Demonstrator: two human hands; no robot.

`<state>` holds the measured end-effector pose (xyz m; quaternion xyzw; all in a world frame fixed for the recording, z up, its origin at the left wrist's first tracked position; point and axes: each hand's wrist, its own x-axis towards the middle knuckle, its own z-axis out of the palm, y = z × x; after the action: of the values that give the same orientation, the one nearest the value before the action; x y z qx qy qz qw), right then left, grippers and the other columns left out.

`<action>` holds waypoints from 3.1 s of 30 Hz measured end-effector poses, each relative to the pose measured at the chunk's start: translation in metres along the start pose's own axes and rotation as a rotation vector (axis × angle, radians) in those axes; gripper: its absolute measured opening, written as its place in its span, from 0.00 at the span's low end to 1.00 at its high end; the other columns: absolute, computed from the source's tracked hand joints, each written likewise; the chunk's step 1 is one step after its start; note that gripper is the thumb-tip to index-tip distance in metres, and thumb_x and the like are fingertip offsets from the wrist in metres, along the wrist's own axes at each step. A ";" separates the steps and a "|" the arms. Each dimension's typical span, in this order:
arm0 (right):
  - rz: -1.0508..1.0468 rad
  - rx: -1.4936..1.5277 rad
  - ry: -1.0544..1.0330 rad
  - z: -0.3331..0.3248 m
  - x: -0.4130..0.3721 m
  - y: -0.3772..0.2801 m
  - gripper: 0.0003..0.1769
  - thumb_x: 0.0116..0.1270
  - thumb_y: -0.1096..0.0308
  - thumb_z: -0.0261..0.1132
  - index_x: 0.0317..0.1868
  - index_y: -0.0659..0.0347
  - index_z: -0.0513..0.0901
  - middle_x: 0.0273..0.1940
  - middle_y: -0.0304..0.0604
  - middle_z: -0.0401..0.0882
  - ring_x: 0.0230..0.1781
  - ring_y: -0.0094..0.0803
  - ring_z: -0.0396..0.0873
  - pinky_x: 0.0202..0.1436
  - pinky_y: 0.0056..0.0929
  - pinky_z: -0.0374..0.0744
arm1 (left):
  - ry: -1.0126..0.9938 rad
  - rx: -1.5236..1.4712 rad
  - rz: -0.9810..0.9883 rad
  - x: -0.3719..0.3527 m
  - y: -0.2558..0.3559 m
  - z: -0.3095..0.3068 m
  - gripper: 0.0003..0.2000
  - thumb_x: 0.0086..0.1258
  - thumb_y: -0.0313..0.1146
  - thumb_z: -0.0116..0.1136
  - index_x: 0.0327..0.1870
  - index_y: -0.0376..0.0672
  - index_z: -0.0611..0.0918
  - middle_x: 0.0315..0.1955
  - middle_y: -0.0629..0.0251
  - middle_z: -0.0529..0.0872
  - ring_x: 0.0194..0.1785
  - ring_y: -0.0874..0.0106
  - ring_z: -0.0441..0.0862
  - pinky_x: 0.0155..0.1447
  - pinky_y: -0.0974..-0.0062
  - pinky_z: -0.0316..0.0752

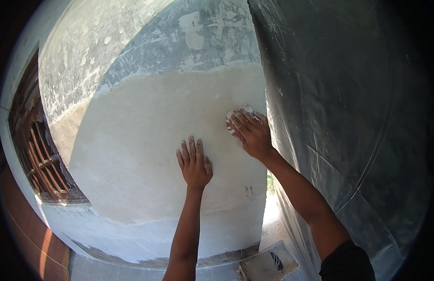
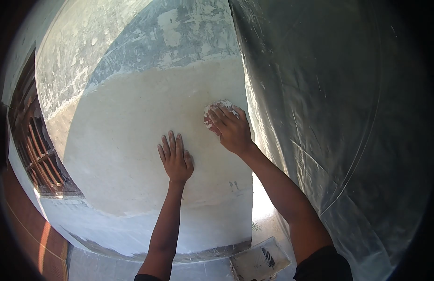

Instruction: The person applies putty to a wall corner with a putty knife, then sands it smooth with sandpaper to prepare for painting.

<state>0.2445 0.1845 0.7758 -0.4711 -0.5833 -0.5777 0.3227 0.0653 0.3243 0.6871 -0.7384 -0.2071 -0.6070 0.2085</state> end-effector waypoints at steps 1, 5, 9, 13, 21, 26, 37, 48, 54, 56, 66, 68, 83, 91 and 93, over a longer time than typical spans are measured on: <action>-0.005 -0.003 0.009 -0.001 0.004 0.004 0.25 0.62 0.66 0.71 0.61 0.57 0.81 0.61 0.44 0.81 0.64 0.39 0.77 0.66 0.50 0.67 | -0.003 0.005 -0.007 -0.001 0.000 0.001 0.27 0.73 0.37 0.42 0.73 0.40 0.72 0.76 0.53 0.65 0.82 0.50 0.53 0.82 0.46 0.41; 0.018 0.033 0.139 -0.021 0.062 0.021 0.28 0.59 0.73 0.70 0.63 0.56 0.80 0.61 0.44 0.81 0.65 0.39 0.76 0.65 0.48 0.67 | -0.004 0.008 -0.011 0.000 0.001 0.001 0.27 0.73 0.37 0.43 0.72 0.40 0.72 0.76 0.53 0.65 0.82 0.50 0.53 0.82 0.47 0.40; 0.027 -0.061 0.162 0.002 0.074 0.037 0.29 0.59 0.74 0.68 0.63 0.56 0.80 0.63 0.43 0.80 0.67 0.38 0.75 0.67 0.46 0.66 | -0.008 0.017 -0.025 -0.001 0.001 0.003 0.26 0.74 0.37 0.42 0.72 0.40 0.73 0.76 0.54 0.66 0.81 0.50 0.53 0.82 0.47 0.40; 0.128 -0.014 0.175 0.020 0.025 0.016 0.27 0.60 0.74 0.67 0.62 0.56 0.81 0.63 0.42 0.81 0.67 0.38 0.76 0.69 0.45 0.64 | -0.024 0.011 -0.019 -0.002 -0.001 0.003 0.28 0.72 0.36 0.43 0.74 0.38 0.69 0.77 0.51 0.63 0.82 0.48 0.51 0.81 0.45 0.39; 0.102 0.030 0.142 -0.014 0.014 0.005 0.29 0.58 0.74 0.68 0.62 0.57 0.80 0.63 0.44 0.81 0.66 0.39 0.77 0.67 0.45 0.63 | -0.011 -0.004 -0.027 -0.004 0.001 0.004 0.28 0.73 0.37 0.43 0.74 0.39 0.69 0.77 0.52 0.64 0.82 0.49 0.51 0.82 0.45 0.39; 0.052 -0.004 0.194 -0.003 0.085 0.018 0.31 0.54 0.79 0.66 0.62 0.57 0.80 0.62 0.44 0.81 0.66 0.39 0.77 0.67 0.46 0.63 | -0.025 0.004 -0.022 -0.006 0.000 0.002 0.28 0.73 0.37 0.43 0.74 0.39 0.70 0.77 0.53 0.65 0.82 0.49 0.51 0.81 0.45 0.39; 0.078 0.038 0.098 -0.015 -0.006 0.005 0.28 0.55 0.79 0.65 0.60 0.58 0.82 0.61 0.43 0.82 0.66 0.38 0.77 0.69 0.45 0.62 | -0.005 -0.004 -0.015 -0.011 -0.002 0.004 0.28 0.72 0.36 0.44 0.73 0.38 0.70 0.76 0.52 0.65 0.82 0.49 0.52 0.81 0.45 0.39; 0.173 -0.054 0.184 0.028 0.013 0.016 0.27 0.55 0.79 0.65 0.59 0.57 0.84 0.62 0.42 0.82 0.69 0.38 0.75 0.71 0.47 0.61 | -0.025 0.002 -0.017 -0.021 -0.002 0.004 0.28 0.72 0.36 0.44 0.73 0.39 0.71 0.76 0.52 0.65 0.81 0.49 0.53 0.81 0.44 0.40; 0.123 -0.016 0.106 -0.009 0.000 0.005 0.29 0.55 0.80 0.65 0.60 0.58 0.83 0.62 0.42 0.83 0.67 0.36 0.77 0.68 0.43 0.62 | -0.019 0.002 -0.033 -0.014 -0.001 0.007 0.28 0.72 0.37 0.43 0.73 0.39 0.70 0.76 0.53 0.65 0.82 0.49 0.52 0.81 0.43 0.39; 0.109 0.007 0.193 -0.022 0.030 0.003 0.28 0.56 0.79 0.65 0.60 0.57 0.82 0.61 0.41 0.83 0.64 0.35 0.78 0.65 0.43 0.64 | -0.036 0.048 -0.034 -0.018 -0.001 0.008 0.28 0.73 0.38 0.41 0.73 0.39 0.70 0.77 0.54 0.64 0.82 0.50 0.51 0.81 0.44 0.38; 0.096 -0.094 0.221 0.028 0.032 0.002 0.29 0.56 0.75 0.69 0.62 0.53 0.82 0.60 0.38 0.83 0.63 0.35 0.76 0.60 0.42 0.66 | -0.036 0.113 -0.093 -0.018 0.005 0.006 0.26 0.76 0.40 0.41 0.73 0.47 0.72 0.77 0.62 0.65 0.82 0.59 0.55 0.81 0.46 0.40; 0.147 -0.080 0.166 0.026 -0.002 -0.012 0.29 0.56 0.76 0.68 0.62 0.55 0.82 0.60 0.39 0.83 0.63 0.38 0.76 0.59 0.42 0.65 | -0.057 0.194 -0.089 -0.022 0.007 0.003 0.26 0.77 0.43 0.41 0.74 0.49 0.72 0.77 0.63 0.65 0.81 0.61 0.56 0.81 0.48 0.40; 0.107 -0.111 0.187 0.033 0.034 0.006 0.29 0.58 0.78 0.65 0.63 0.55 0.80 0.63 0.39 0.80 0.65 0.40 0.74 0.66 0.48 0.64 | -0.071 0.205 -0.131 -0.054 0.024 0.012 0.30 0.76 0.44 0.43 0.77 0.38 0.65 0.79 0.56 0.59 0.83 0.57 0.48 0.80 0.48 0.39; 0.192 -0.008 0.049 0.018 -0.059 -0.031 0.30 0.58 0.77 0.64 0.63 0.55 0.81 0.64 0.39 0.81 0.67 0.40 0.73 0.68 0.45 0.61 | -0.172 0.176 -0.149 -0.094 0.037 -0.001 0.31 0.76 0.42 0.46 0.77 0.36 0.63 0.79 0.54 0.57 0.82 0.56 0.48 0.80 0.48 0.41; 0.208 0.012 0.011 0.011 -0.087 -0.041 0.28 0.60 0.75 0.65 0.63 0.55 0.81 0.64 0.39 0.81 0.67 0.40 0.73 0.69 0.46 0.61 | -0.200 0.161 -0.164 -0.112 0.044 -0.006 0.31 0.76 0.41 0.46 0.77 0.35 0.62 0.80 0.54 0.56 0.82 0.55 0.49 0.80 0.47 0.42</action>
<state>0.2389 0.1848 0.6792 -0.5240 -0.5327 -0.5402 0.3871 0.0651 0.2782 0.5757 -0.7566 -0.3345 -0.5268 0.1952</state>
